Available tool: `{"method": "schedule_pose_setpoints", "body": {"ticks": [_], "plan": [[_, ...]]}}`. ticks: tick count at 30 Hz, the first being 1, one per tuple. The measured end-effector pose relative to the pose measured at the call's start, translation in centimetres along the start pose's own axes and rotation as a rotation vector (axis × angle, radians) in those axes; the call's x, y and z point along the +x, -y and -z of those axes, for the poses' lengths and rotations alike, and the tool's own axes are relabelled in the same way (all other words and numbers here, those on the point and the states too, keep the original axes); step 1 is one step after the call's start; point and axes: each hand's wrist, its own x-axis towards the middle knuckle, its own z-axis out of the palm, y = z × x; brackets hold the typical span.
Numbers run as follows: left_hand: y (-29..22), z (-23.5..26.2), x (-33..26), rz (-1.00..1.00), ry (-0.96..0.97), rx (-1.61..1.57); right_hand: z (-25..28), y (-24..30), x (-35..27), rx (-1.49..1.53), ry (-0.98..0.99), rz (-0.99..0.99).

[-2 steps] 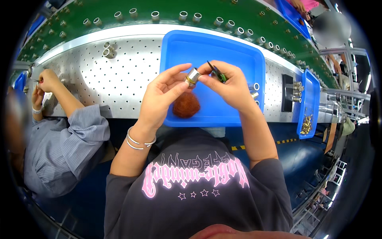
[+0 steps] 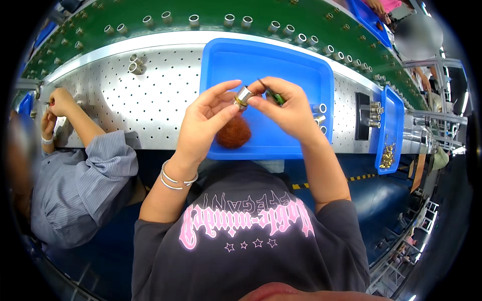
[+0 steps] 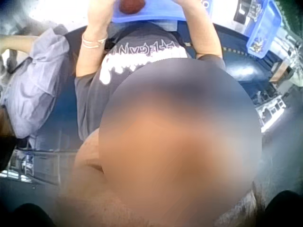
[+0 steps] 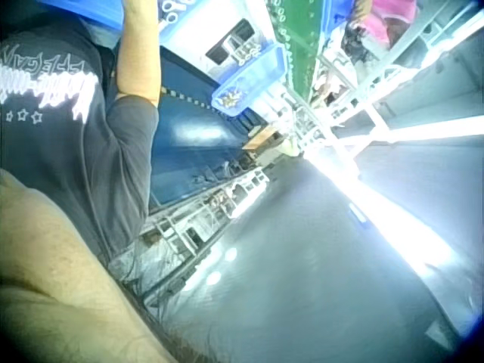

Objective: The person uses a green-handled tool to scrape or clean the interior of small cylindrical metal parts. They pick up each part from a blue tray, perform the cleaning action, and place the finished part onto a green conveyor belt. The process is repeated for multiple units.

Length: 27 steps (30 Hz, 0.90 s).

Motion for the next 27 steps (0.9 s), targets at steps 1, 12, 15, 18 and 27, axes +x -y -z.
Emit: {"method": "schedule_pose_setpoints", "body": {"ticks": [1, 12, 15, 18, 27], "plan": [[0.2, -0.6, 0.0, -0.030, -0.015, 0.029, -0.1, 0.1, -0.3, -0.085, -0.042, 0.069], [0.1, -3.2, 0.1, 0.069, -0.070, -0.101, -0.2, -0.9, -1.7, 0.049, -0.324, 0.124], [-0.1, -3.8, 0.1, 0.114, -0.098, -0.175, 0.2, -0.8, -2.3, 0.155, -0.317, 0.049], [0.6, -4.0, 0.3, 0.066, -0.055, -0.165, 0.1, -1.0, -2.5, 0.278, -0.321, 0.080], [0.4, -4.5, 0.7, 0.196, -0.068, -0.371, 1.9, -1.3, -3.4, 0.757, -0.140, -0.052]]}}
